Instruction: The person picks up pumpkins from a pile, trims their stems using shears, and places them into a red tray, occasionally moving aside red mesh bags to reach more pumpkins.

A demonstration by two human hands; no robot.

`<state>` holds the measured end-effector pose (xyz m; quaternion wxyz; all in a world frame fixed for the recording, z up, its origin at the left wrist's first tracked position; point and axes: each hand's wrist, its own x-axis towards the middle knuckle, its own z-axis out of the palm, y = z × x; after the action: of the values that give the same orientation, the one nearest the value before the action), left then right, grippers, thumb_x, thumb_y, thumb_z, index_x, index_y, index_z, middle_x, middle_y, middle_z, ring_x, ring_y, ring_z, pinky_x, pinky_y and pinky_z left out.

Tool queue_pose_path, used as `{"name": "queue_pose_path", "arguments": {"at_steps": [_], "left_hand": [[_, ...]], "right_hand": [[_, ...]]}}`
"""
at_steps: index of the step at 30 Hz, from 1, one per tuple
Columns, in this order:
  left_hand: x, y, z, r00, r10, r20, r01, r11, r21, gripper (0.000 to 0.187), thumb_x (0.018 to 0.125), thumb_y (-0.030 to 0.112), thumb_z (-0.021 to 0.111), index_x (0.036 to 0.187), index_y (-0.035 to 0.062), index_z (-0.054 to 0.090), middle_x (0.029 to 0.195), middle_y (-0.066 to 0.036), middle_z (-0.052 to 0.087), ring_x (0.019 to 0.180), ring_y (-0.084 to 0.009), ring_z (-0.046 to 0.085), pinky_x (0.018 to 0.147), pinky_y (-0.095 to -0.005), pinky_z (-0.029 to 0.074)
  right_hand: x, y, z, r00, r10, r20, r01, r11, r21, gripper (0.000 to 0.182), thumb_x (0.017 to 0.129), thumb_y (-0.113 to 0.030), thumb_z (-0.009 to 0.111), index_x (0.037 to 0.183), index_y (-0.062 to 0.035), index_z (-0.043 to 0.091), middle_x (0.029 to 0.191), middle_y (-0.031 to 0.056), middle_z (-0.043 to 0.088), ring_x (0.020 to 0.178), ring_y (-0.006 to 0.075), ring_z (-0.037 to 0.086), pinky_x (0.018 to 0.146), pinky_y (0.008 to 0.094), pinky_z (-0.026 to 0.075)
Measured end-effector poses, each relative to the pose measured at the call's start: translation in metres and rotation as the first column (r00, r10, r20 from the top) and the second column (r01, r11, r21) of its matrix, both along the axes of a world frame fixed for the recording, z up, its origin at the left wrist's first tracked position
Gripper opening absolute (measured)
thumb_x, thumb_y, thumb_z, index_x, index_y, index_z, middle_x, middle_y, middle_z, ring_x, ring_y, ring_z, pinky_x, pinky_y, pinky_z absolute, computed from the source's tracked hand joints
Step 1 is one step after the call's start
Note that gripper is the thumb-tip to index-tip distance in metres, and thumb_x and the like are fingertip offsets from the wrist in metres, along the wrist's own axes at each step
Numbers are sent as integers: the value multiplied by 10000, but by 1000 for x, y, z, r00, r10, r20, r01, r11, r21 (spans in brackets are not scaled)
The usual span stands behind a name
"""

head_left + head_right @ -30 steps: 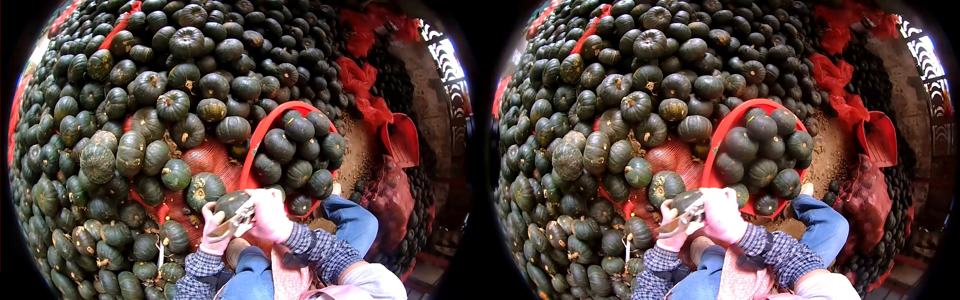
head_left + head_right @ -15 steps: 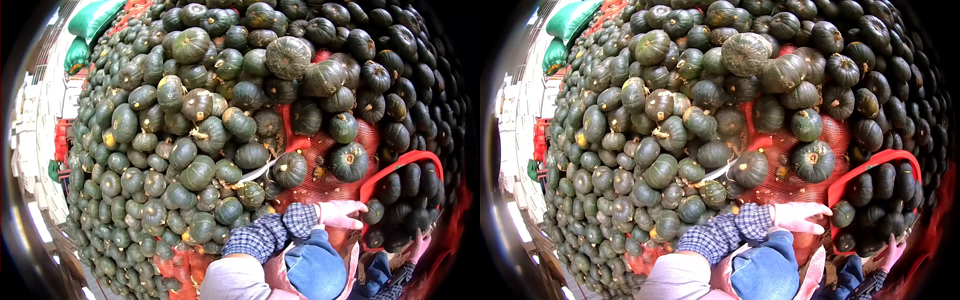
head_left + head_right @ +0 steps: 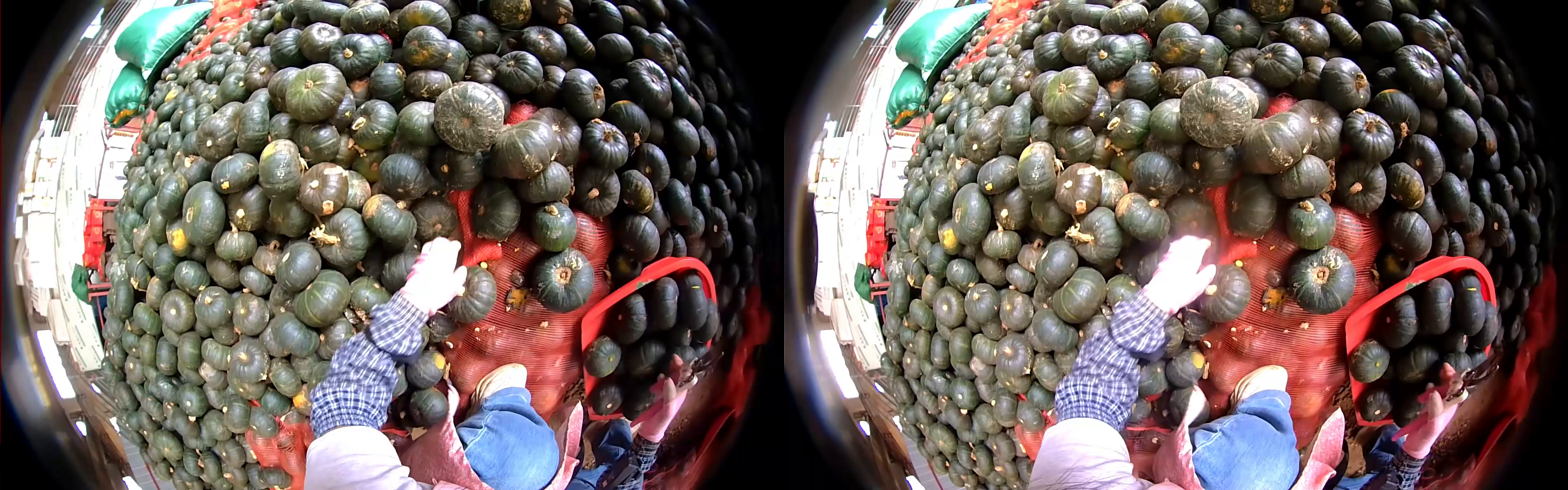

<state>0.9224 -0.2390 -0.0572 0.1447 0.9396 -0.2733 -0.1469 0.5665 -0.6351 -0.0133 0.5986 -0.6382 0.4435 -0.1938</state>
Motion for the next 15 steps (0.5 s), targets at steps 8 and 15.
{"name": "queue_pose_path", "arguments": {"at_steps": [8,15], "left_hand": [[74,-26,-87,924,-128,359,-79,857,509,426,924,181,494,1324,39,526,1408,-157,503,1320,-332,452,1074,-508,372],[88,-45,-66,965,-75,252,-101,777,621,264,949,216,502,1164,160,645,1188,-42,572,1154,-246,503,897,-418,416]], "right_hand": [[5,21,8,999,34,5,-35,993,115,771,754,-325,660,1428,-37,420,1330,92,519,1142,188,499,945,316,413],[15,41,7,954,-33,297,-103,898,428,643,823,-292,695,1354,-39,434,1221,109,567,1094,224,566,986,387,454]]}}
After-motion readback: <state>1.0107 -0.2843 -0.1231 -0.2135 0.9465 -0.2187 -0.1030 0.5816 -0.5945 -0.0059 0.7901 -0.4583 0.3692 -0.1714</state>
